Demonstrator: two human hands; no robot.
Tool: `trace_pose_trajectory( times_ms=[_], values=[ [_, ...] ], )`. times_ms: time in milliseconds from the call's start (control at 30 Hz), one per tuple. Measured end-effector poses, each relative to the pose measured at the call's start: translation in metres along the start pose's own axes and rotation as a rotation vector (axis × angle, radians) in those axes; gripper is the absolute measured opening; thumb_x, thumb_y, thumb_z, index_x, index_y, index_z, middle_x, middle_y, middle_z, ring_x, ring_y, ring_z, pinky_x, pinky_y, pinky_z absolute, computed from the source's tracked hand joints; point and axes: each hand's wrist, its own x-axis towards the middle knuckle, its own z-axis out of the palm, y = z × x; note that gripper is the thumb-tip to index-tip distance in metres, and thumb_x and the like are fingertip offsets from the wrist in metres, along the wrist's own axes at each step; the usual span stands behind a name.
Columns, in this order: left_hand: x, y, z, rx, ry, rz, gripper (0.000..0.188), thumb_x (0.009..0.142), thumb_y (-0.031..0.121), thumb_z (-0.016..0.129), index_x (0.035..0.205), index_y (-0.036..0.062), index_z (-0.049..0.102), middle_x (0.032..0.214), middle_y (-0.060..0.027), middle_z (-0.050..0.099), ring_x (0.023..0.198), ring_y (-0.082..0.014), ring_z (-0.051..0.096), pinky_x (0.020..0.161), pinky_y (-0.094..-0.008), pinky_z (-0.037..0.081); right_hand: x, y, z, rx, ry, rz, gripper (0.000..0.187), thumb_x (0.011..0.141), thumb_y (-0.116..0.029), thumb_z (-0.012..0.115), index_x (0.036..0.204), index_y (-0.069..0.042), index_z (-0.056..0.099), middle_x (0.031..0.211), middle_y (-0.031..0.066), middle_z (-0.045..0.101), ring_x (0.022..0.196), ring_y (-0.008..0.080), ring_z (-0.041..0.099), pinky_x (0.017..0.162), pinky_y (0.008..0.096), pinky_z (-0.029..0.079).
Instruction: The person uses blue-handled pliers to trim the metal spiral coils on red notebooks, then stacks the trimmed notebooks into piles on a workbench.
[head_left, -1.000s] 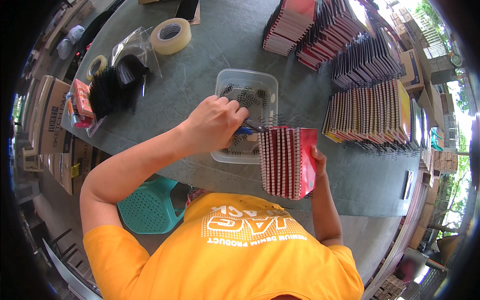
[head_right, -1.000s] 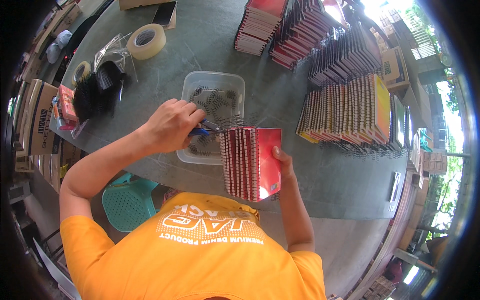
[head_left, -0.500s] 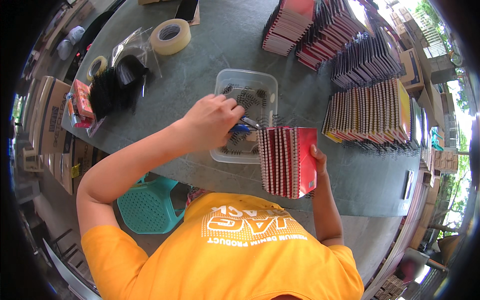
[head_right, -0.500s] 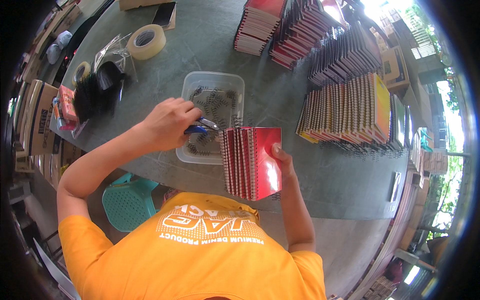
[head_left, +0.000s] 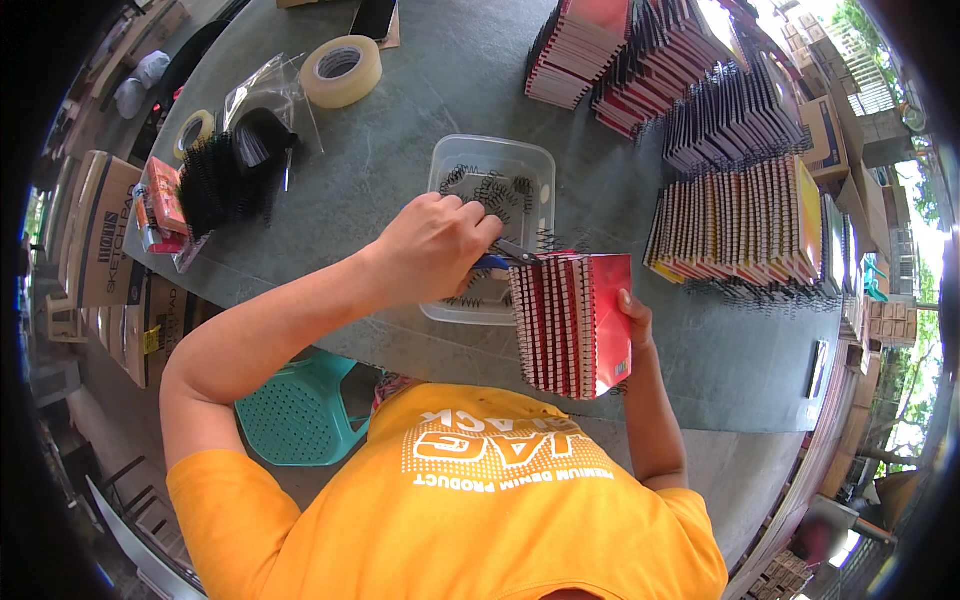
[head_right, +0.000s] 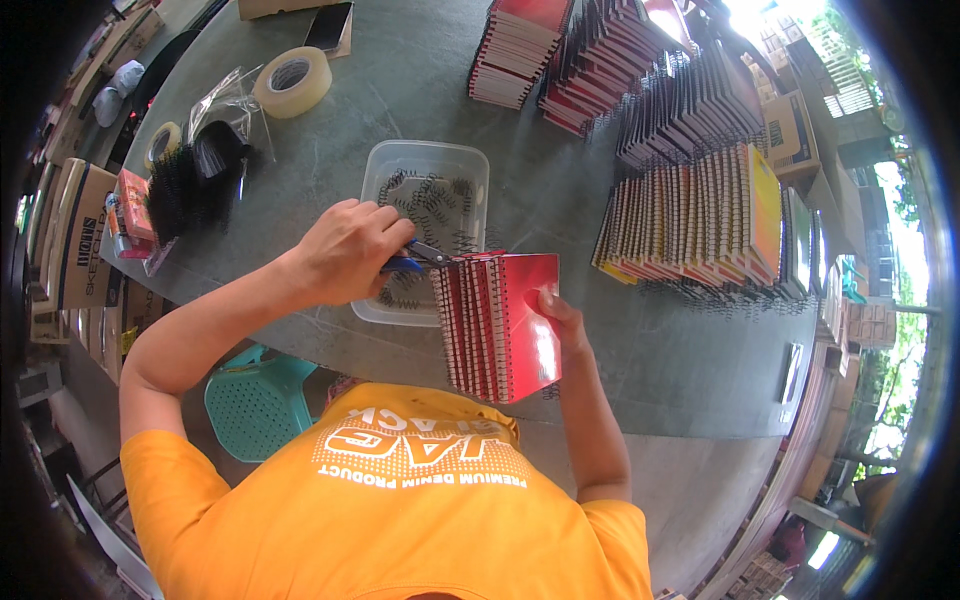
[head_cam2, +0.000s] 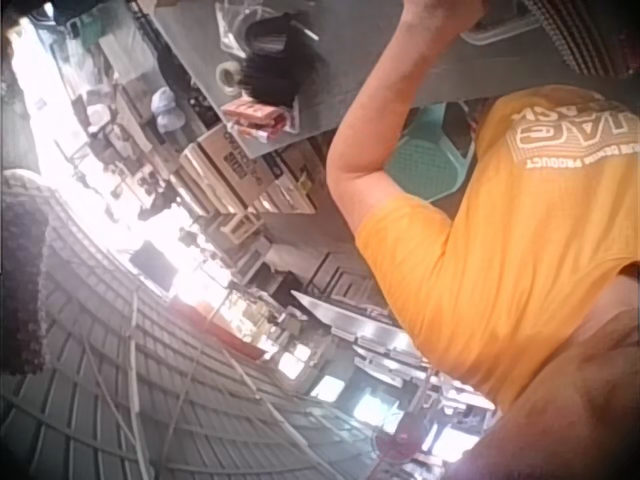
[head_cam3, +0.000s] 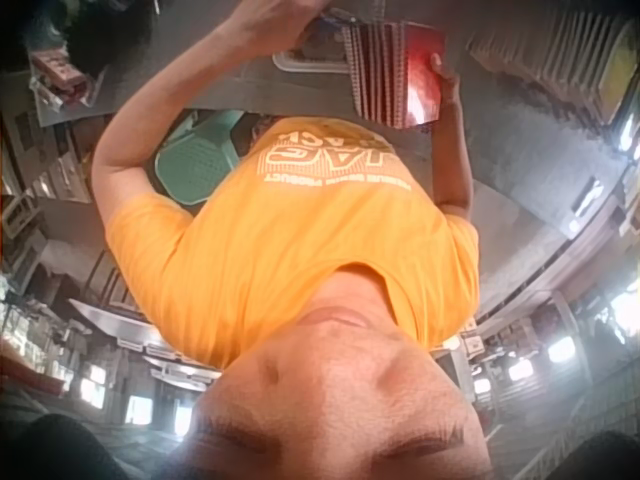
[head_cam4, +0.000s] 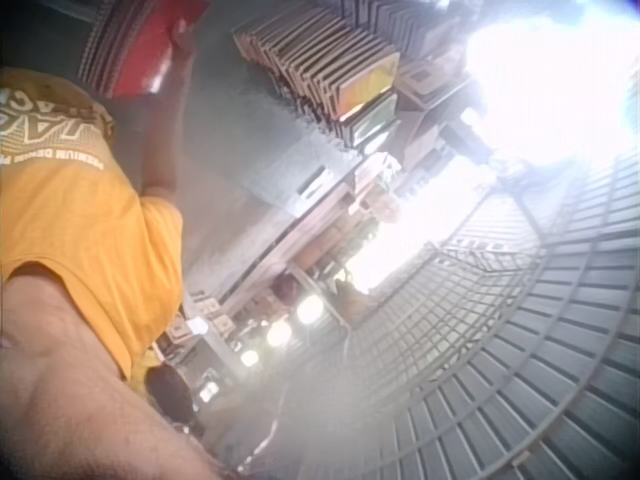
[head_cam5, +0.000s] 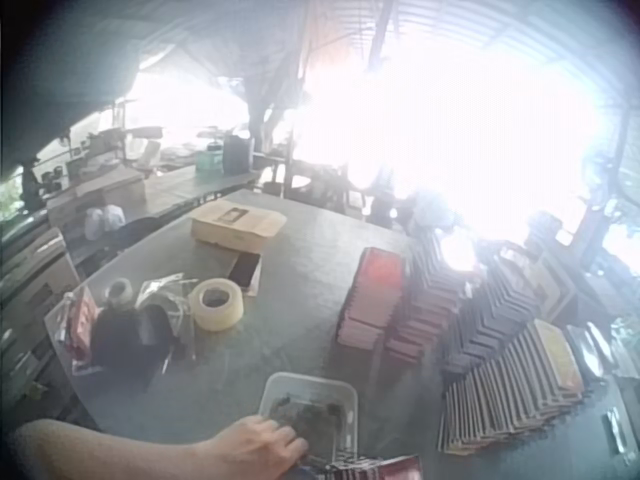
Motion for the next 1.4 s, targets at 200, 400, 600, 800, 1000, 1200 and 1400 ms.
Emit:
trace_pose_trajectory(
  times_ms=[200,400,600,800,1000,1200,1400],
  values=[
    [-0.001,-0.001,-0.013,0.067,0.242,0.122,0.047,0.056,0.011,0.07,0.1,0.0038,0.055,0.088,-0.0086,0.053,0.091,-0.0258,0.051,0.082,-0.0371,0.04,0.0,-0.004,0.009,0.007,-0.075,-0.053,0.059,0.071,-0.031,0.068,0.116,0.001,0.048,0.103,0.0154,0.06,0.09,0.0258,0.061,0.081,0.0375,0.049],
    [0.002,0.001,-0.006,0.024,0.178,0.118,0.04,0.057,0.01,0.07,0.093,0.0031,0.055,0.083,-0.0092,0.054,0.084,-0.0265,0.054,0.075,-0.0368,0.043,0.002,0.003,0.013,-0.019,-0.007,-0.05,0.059,0.07,-0.032,0.068,0.115,0.001,0.049,0.102,0.0147,0.061,0.086,0.025,0.062,0.077,0.0362,0.052],
    [-0.001,0.0,0.0,-0.009,0.151,0.063,0.036,0.057,0.009,0.069,0.09,0.0026,0.055,0.083,-0.0096,0.055,0.081,-0.0265,0.055,0.071,-0.0369,0.044,0.0,-0.001,0.007,-0.11,0.074,-0.03,0.062,0.069,-0.037,0.068,0.114,0.001,0.05,0.1,0.0152,0.061,0.086,0.0244,0.062,0.077,0.0355,0.051],
    [0.0,0.004,-0.012,0.062,0.31,0.131,0.044,0.057,0.01,0.07,0.098,0.0028,0.056,0.088,-0.0076,0.054,0.088,-0.0247,0.053,0.08,-0.0385,0.04,0.0,-0.003,0.005,-0.104,0.103,-0.006,0.062,0.069,-0.037,0.069,0.114,0.001,0.05,0.1,0.0147,0.061,0.086,0.0246,0.062,0.079,0.0355,0.051],
    [0.002,0.008,-0.011,0.023,0.122,0.082,0.042,0.058,0.01,0.07,0.097,0.0023,0.056,0.086,-0.0082,0.054,0.088,-0.0243,0.053,0.076,-0.0375,0.041,0.0,-0.002,0.013,-0.107,0.032,-0.029,0.063,0.071,-0.036,0.068,0.116,0.002,0.048,0.103,0.0151,0.06,0.09,0.0248,0.061,0.08,0.0364,0.05],
    [-0.005,-0.001,-0.01,-0.024,0.14,0.051,0.042,0.059,0.01,0.07,0.098,0.002,0.057,0.089,-0.0104,0.056,0.088,-0.0256,0.053,0.077,-0.0366,0.041,-0.004,-0.006,0.011,-0.101,0.061,0.007,0.062,0.072,-0.034,0.068,0.118,0.002,0.046,0.106,0.0156,0.059,0.092,0.0251,0.06,0.082,0.0365,0.05],
    [0.004,0.008,-0.016,0.008,0.29,0.127,0.045,0.057,0.011,0.07,0.1,0.0029,0.056,0.094,-0.0104,0.055,0.089,-0.0267,0.052,0.083,-0.0386,0.039,-0.004,-0.006,0.024,-0.111,0.045,0.032,0.063,0.072,-0.032,0.068,0.119,0.003,0.045,0.107,0.0168,0.058,0.092,0.0256,0.061,0.082,0.0373,0.05]
  ],
)
